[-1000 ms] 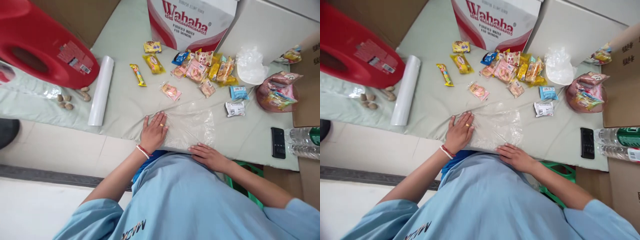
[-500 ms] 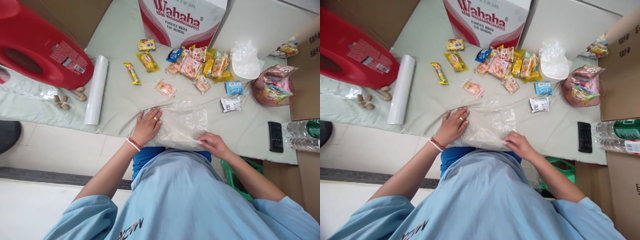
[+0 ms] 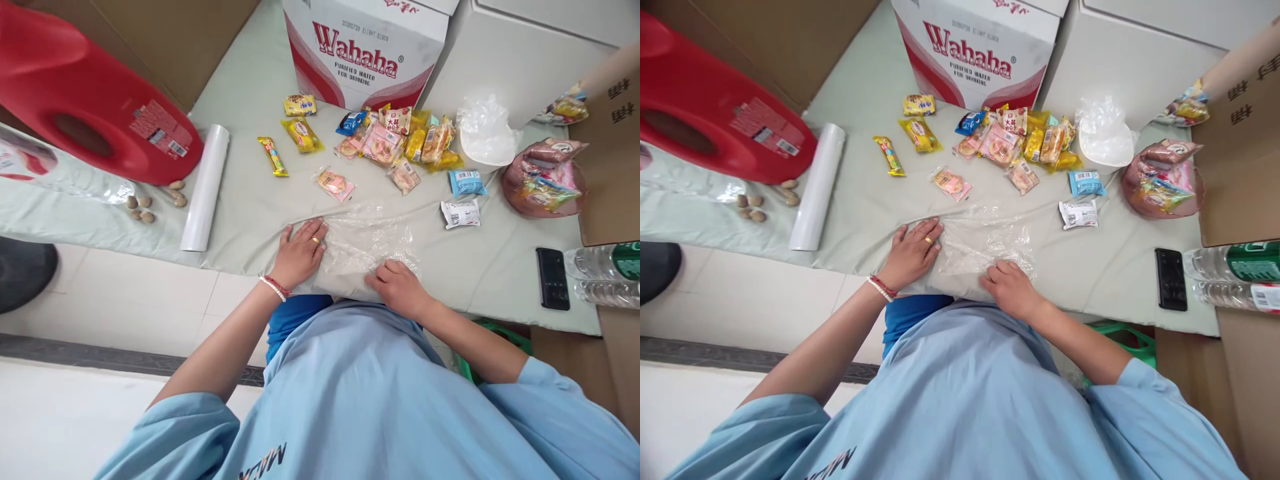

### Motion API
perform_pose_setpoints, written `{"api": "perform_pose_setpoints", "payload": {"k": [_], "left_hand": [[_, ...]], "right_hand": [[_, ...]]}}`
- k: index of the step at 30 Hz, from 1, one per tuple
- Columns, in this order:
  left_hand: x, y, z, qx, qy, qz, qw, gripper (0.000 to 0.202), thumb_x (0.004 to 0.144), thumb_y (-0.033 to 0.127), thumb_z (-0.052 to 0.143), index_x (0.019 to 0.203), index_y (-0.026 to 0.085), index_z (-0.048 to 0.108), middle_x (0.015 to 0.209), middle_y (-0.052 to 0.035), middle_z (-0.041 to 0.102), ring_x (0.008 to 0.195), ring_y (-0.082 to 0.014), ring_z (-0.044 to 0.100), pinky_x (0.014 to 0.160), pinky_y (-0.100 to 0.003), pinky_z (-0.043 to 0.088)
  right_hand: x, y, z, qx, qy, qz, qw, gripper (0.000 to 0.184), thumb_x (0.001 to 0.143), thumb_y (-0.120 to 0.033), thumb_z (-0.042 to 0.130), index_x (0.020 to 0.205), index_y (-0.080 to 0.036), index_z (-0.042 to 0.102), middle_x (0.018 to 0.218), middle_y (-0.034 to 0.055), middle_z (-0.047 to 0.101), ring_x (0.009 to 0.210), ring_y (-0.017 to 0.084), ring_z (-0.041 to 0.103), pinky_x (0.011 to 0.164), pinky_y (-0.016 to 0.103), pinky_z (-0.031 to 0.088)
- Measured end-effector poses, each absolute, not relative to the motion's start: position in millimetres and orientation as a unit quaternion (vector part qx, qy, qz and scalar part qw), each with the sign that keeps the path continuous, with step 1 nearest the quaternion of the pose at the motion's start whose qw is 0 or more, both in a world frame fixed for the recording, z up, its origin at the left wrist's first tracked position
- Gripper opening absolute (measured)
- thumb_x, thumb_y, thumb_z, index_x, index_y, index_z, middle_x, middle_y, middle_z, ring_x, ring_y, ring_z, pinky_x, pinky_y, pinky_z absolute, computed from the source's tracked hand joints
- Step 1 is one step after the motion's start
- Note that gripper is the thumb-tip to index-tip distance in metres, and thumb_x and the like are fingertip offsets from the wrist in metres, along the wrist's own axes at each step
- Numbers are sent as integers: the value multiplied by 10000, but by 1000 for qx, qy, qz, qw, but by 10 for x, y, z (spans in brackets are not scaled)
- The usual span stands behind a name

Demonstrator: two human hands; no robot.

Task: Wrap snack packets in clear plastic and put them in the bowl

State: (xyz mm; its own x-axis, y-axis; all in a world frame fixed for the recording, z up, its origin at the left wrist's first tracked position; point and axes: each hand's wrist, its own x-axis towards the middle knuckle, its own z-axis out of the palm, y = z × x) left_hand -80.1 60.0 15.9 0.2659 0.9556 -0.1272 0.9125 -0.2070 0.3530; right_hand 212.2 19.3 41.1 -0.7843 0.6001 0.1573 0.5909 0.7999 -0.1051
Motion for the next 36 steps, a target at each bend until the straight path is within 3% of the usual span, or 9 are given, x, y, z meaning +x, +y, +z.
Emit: {"api": "perform_pose_setpoints", "payload": {"k": [5, 12, 16, 20, 24, 27, 31, 34, 36], "left_hand": [[-792, 599, 168, 777, 600, 63, 177, 560, 1055, 340, 352, 1593, 242, 470, 1714, -102, 391, 1583, -273, 370, 1299, -629, 189], [-778, 601, 173, 777, 601, 65, 175, 553, 1050, 330, 361, 1584, 245, 479, 1707, -110, 405, 1577, -276, 377, 1296, -633, 192], [-783, 596, 156, 777, 601, 74, 174, 553, 1055, 341, 353, 1582, 236, 482, 1703, -110, 412, 1575, -278, 380, 1293, -642, 190], [-790, 588, 129, 776, 599, 84, 181, 558, 1058, 355, 349, 1590, 241, 477, 1702, -108, 413, 1573, -286, 385, 1296, -647, 179], [-785, 567, 98, 774, 599, 99, 178, 560, 1067, 359, 331, 1598, 244, 468, 1710, -99, 399, 1582, -286, 372, 1307, -635, 149], [-792, 561, 74, 775, 598, 108, 172, 568, 1067, 351, 312, 1607, 246, 454, 1713, -93, 394, 1581, -283, 375, 1313, -631, 128], [-825, 594, 68, 772, 599, 100, 190, 617, 1006, 270, 339, 1614, 240, 439, 1720, -87, 380, 1585, -268, 371, 1317, -640, 102], [-808, 648, 106, 770, 596, 88, 211, 691, 928, 268, 417, 1617, 219, 431, 1734, -95, 346, 1601, -275, 341, 1317, -656, 83], [-767, 703, 143, 774, 588, 76, 223, 739, 884, 286, 461, 1618, 208, 428, 1745, -105, 314, 1615, -296, 311, 1306, -688, 60]], "right_hand": [[1863, 325, 175, -426, -896, -36, 122, 399, 1035, -170, 575, 1398, -309, 667, 1122, 84, 680, 959, 241, 468, 831, 400, 323], [1585, 509, 107, -464, -870, -43, 161, 338, 1025, -355, 632, 1355, -300, 683, 1320, 124, 647, 1179, 304, 466, 1000, 474, 338], [1523, 679, 108, -472, -869, 5, 151, 239, 1050, -279, 547, 1173, -311, 749, 1362, 102, 653, 1222, 311, 473, 1041, 515, 350], [1633, 693, 245, -473, -864, 56, 163, 305, 1056, -215, 494, 981, -291, 780, 1324, 85, 677, 1225, 306, 484, 1070, 530, 363], [1764, 396, 441, -449, -870, 44, 199, 253, 1047, -226, 544, 970, -269, 781, 1237, 96, 714, 1172, 292, 519, 1026, 488, 420], [1787, 69, 562, -367, -916, 110, 120, 234, 1032, -186, 562, 936, -231, 770, 1118, 97, 750, 1045, 253, 581, 919, 419, 478], [1854, -124, 861, -192, -912, 361, -4, 248, 1062, -227, 541, 950, -226, 762, 968, 31, 766, 857, 160, 657, 779, 291, 521], [1968, 88, 1125, -253, -839, 470, 110, 258, 1097, -331, 513, 1105, -237, 753, 1020, 31, 777, 900, 144, 712, 831, 268, 559], [2007, 354, 1144, -362, -813, 414, 191, 289, 1102, -372, 495, 1164, -241, 746, 1015, 50, 774, 919, 170, 720, 871, 307, 573]]}}
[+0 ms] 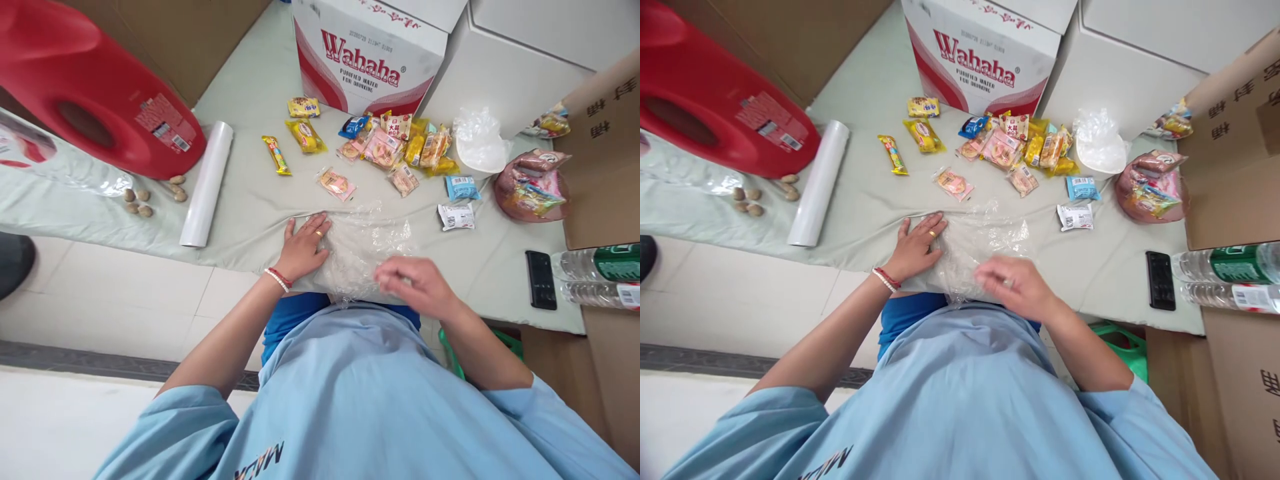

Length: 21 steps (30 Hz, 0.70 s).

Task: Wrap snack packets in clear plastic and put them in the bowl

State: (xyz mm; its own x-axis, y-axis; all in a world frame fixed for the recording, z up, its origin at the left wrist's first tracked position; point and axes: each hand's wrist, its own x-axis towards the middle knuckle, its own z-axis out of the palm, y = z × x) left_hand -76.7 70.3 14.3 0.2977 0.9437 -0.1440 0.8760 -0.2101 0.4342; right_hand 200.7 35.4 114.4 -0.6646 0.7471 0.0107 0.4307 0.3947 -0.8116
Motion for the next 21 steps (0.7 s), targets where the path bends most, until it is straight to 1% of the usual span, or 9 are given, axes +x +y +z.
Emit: {"api": "perform_pose_setpoints", "payload": {"k": [1, 3, 5, 7, 11, 14, 15, 17, 21], "left_hand": [[-748, 738, 162, 778, 581, 68, 229, 757, 867, 287, 472, 1619, 211, 425, 1749, -108, 299, 1621, -304, 296, 1299, -705, 46], [-742, 818, 191, 789, 563, 54, 242, 796, 832, 267, 483, 1624, 223, 414, 1759, -104, 269, 1632, -309, 268, 1286, -728, 35], [-816, 890, 217, 796, 549, 47, 250, 844, 786, 222, 491, 1625, 231, 411, 1767, -92, 246, 1642, -304, 240, 1287, -726, 60], [-959, 914, 266, 794, 555, 52, 241, 850, 745, 171, 490, 1591, 245, 468, 1767, -73, 259, 1647, -308, 222, 1287, -721, 112], [-1061, 731, 537, 731, 651, 152, 137, 553, 769, 125, 489, 1246, 235, 745, 1613, -100, 539, 1600, -362, 317, 1273, -692, 235], [-678, 509, 770, 691, 664, 273, 80, 377, 891, 154, 460, 1104, 224, 763, 1344, -125, 718, 1428, -311, 536, 1210, -563, 414], [-496, 462, 804, 713, 632, 286, 98, 367, 945, 181, 435, 1111, 234, 758, 1294, -112, 739, 1359, -278, 595, 1191, -517, 449], [-166, 444, 765, 763, 576, 259, 136, 401, 1017, 241, 392, 1225, 239, 735, 1345, -100, 730, 1347, -256, 615, 1174, -488, 471], [-35, 624, 360, 774, 606, 150, 108, 525, 1064, 354, 367, 1518, 179, 564, 1625, -177, 508, 1540, -353, 437, 1260, -640, 309]], "right_hand": [[2001, 494, 1081, -409, -812, 361, 208, 304, 1098, -379, 494, 1205, -236, 740, 1055, 72, 774, 964, 195, 721, 907, 340, 576], [1943, 732, 830, -446, -835, 263, 184, 366, 1071, -381, 530, 1340, -199, 698, 1298, 144, 729, 1214, 272, 667, 1070, 446, 532], [1855, 862, 505, -455, -860, 202, 113, 520, 1034, -404, 594, 1491, -156, 601, 1579, 191, 547, 1486, 346, 470, 1238, 557, 378], [1781, 874, 230, -472, -864, 163, 66, 624, 1037, -454, 586, 1586, -169, 504, 1707, 166, 389, 1599, 367, 297, 1305, 615, 223], [1709, 743, 35, -514, -846, 127, 63, 639, 1066, -519, 504, 1633, -231, 438, 1751, 128, 314, 1630, 373, 228, 1303, 682, 111], [1652, 702, 86, -521, -842, 128, 62, 616, 1075, -505, 489, 1628, -237, 444, 1750, 130, 314, 1634, 375, 219, 1285, 727, 82], [1631, 707, 108, -521, -841, 129, 61, 604, 1079, -488, 483, 1627, -235, 445, 1752, 129, 306, 1636, 375, 216, 1282, 735, 82], [1607, 728, 135, -518, -842, 135, 60, 577, 1089, -443, 465, 1629, -239, 443, 1758, 120, 292, 1637, 369, 217, 1279, 740, 96], [1776, 709, 107, -513, -846, 130, 63, 573, 1094, -449, 462, 1629, -245, 447, 1754, 109, 302, 1632, 350, 246, 1292, 710, 140]]}}
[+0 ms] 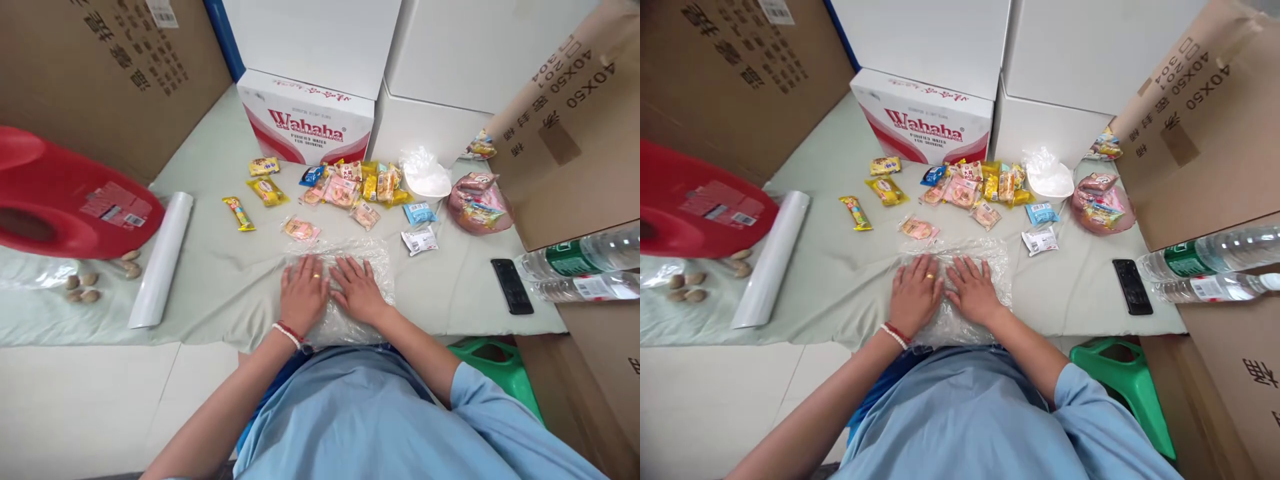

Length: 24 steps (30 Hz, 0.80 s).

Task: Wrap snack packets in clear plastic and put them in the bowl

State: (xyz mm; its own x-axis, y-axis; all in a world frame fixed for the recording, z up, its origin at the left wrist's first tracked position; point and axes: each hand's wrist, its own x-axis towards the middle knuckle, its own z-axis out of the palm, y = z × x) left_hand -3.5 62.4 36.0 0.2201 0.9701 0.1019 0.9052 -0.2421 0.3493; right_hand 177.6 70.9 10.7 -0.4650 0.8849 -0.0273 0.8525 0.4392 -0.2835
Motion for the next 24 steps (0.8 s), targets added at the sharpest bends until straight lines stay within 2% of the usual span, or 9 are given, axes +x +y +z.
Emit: {"api": "perform_pose_setpoints", "payload": {"k": [4, 7, 9, 11, 13, 15, 19, 21, 24], "left_hand": [[-397, 700, 58, 770, 624, 110, 74, 601, 1081, 412, 340, 1664, 267, 354, 1714, -145, 366, 1581, -348, 373, 1283, -705, 182], [-530, 663, 41, 771, 624, 104, 72, 631, 1084, 437, 336, 1692, 277, 281, 1723, -152, 340, 1572, -350, 388, 1281, -716, 169], [-520, 650, 58, 770, 626, 98, 76, 634, 1084, 445, 337, 1691, 269, 286, 1725, -155, 331, 1574, -355, 384, 1281, -726, 155], [-490, 654, 63, 768, 628, 94, 77, 630, 1084, 446, 339, 1686, 263, 300, 1731, -154, 317, 1582, -352, 369, 1281, -734, 136], [-474, 666, 55, 768, 629, 91, 78, 627, 1087, 447, 336, 1682, 254, 309, 1734, -154, 306, 1590, -343, 357, 1283, -732, 128], [-480, 673, 43, 769, 628, 89, 79, 627, 1088, 452, 331, 1680, 244, 316, 1735, -156, 302, 1593, -340, 352, 1283, -731, 131], [-502, 673, 37, 769, 627, 94, 80, 623, 1088, 457, 335, 1680, 265, 315, 1734, -148, 306, 1589, -339, 361, 1285, -729, 137], [-503, 670, 39, 767, 629, 100, 79, 620, 1087, 453, 341, 1680, 273, 316, 1731, -144, 316, 1585, -337, 368, 1289, -722, 132], [-499, 666, 38, 767, 627, 109, 80, 620, 1086, 453, 347, 1677, 268, 326, 1727, -144, 325, 1583, -340, 371, 1294, -718, 115]], "right_hand": [[2330, 555, 37, -549, -828, 94, 62, 554, 1093, -434, 467, 1620, -265, 464, 1721, 125, 377, 1609, 344, 310, 1281, 704, 198], [2814, 540, 48, -602, -792, 59, 86, 505, 1079, -401, 483, 1558, -253, 539, 1644, 153, 496, 1526, 362, 436, 1223, 683, 332], [3026, 692, 122, -628, -768, 53, 115, 456, 1073, -400, 481, 1463, -207, 619, 1496, 186, 631, 1376, 357, 577, 1127, 601, 468], [3076, 992, 235, -632, -760, 63, 142, 424, 1079, -401, 458, 1367, -175, 671, 1311, 184, 729, 1201, 333, 663, 1031, 513, 534], [2960, 1397, 343, -623, -763, 68, 157, 418, 1082, -393, 443, 1349, -170, 675, 1251, 165, 747, 1157, 328, 661, 1018, 480, 529], [2740, 1831, 402, -621, -765, 59, 157, 458, 1057, -408, 502, 1422, -161, 629, 1351, 175, 698, 1247, 354, 599, 1058, 488, 496], [2348, 2429, 378, -664, -736, 86, 103, 703, 954, -445, 687, 1544, -107, 507, 1454, 236, 608, 1313, 401, 521, 1074, 504, 465], [2278, 2444, 376, -675, -725, 91, 97, 667, 968, -401, 670, 1539, -95, 509, 1425, 239, 616, 1286, 390, 530, 1074, 497, 458], [2274, 2073, 459, -657, -732, 51, 170, 604, 995, -384, 627, 1518, -102, 516, 1417, 229, 601, 1291, 368, 521, 1107, 491, 440]]}}
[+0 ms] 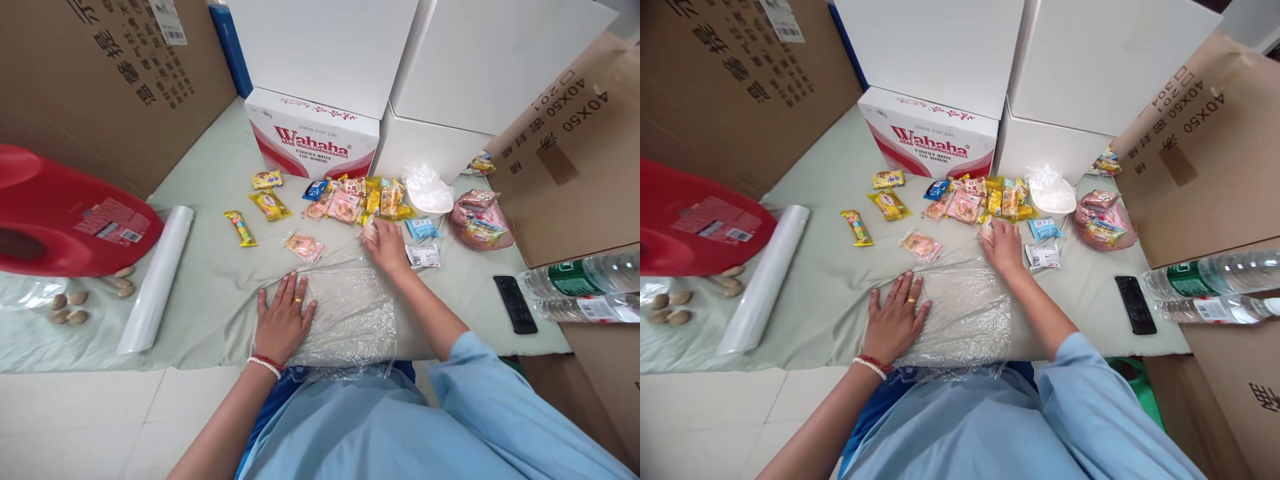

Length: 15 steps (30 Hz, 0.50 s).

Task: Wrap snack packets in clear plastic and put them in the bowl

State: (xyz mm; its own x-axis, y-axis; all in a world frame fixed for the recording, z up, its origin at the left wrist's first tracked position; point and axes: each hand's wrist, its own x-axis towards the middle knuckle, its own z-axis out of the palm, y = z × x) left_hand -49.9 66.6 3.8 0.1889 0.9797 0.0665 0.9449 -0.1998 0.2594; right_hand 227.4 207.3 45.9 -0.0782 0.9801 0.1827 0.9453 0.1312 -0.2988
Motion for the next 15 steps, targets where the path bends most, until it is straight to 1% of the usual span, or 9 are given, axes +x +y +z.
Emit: {"api": "perform_pose_setpoints", "payload": {"k": [2, 3, 6, 8, 10, 12, 13, 14, 15], "left_hand": [[-499, 664, 29, 769, 623, 114, 82, 621, 1086, 456, 341, 1673, 253, 337, 1728, -149, 322, 1583, -345, 368, 1293, -719, 103], [-500, 663, 23, 769, 623, 116, 83, 622, 1087, 454, 334, 1670, 238, 344, 1728, -153, 323, 1582, -347, 369, 1292, -721, 99], [-499, 666, 3, 767, 626, 117, 80, 630, 1087, 448, 314, 1656, 182, 368, 1722, -170, 334, 1575, -355, 377, 1285, -730, 89], [-495, 668, -6, 767, 625, 119, 79, 632, 1086, 443, 315, 1648, 161, 379, 1719, -176, 341, 1572, -359, 382, 1283, -734, 86], [-489, 664, -11, 768, 624, 123, 78, 627, 1085, 438, 324, 1645, 162, 385, 1717, -174, 345, 1570, -360, 385, 1282, -734, 90], [-485, 657, -14, 769, 622, 129, 78, 620, 1085, 433, 337, 1645, 174, 386, 1720, -167, 342, 1572, -358, 383, 1283, -733, 98], [-485, 654, -17, 769, 621, 131, 78, 618, 1085, 432, 342, 1647, 179, 385, 1723, -163, 336, 1574, -356, 380, 1283, -731, 101], [-486, 653, -20, 769, 620, 132, 78, 616, 1086, 433, 345, 1647, 182, 383, 1725, -160, 330, 1576, -352, 378, 1284, -728, 102], [-488, 653, -25, 769, 620, 133, 77, 615, 1087, 435, 349, 1647, 184, 383, 1727, -159, 325, 1577, -349, 375, 1285, -726, 103]], "right_hand": [[2258, 1662, 526, -597, -770, 49, 222, 572, 1005, -401, 620, 1491, -115, 526, 1402, 214, 604, 1293, 343, 522, 1127, 480, 435], [2229, 1447, 541, -549, -800, 65, 233, 556, 1007, -409, 621, 1479, -127, 534, 1391, 200, 612, 1285, 328, 528, 1125, 473, 441], [2073, 906, 451, -421, -871, 131, 216, 556, 975, -403, 682, 1461, -163, 558, 1379, 162, 629, 1256, 308, 541, 1104, 473, 467], [1961, 683, 302, -405, -883, 154, 182, 585, 944, -381, 733, 1467, -177, 567, 1396, 153, 631, 1289, 318, 528, 1133, 499, 455], [1893, 564, 164, -427, -878, 158, 151, 607, 938, -369, 754, 1486, -186, 565, 1447, 157, 617, 1375, 341, 484, 1196, 552, 400], [1887, 545, 112, -436, -875, 164, 134, 641, 946, -419, 755, 1511, -192, 553, 1535, 169, 566, 1471, 370, 413, 1242, 612, 328], [1909, 581, 128, -428, -877, 175, 133, 643, 953, -459, 743, 1510, -195, 559, 1572, 172, 537, 1496, 375, 395, 1251, 620, 312], [1944, 654, 168, -415, -879, 192, 135, 625, 970, -493, 714, 1502, -199, 570, 1586, 169, 528, 1496, 365, 409, 1250, 604, 326], [1989, 769, 226, -405, -879, 210, 139, 588, 995, -515, 670, 1486, -204, 586, 1570, 164, 548, 1467, 344, 454, 1233, 570, 365]]}}
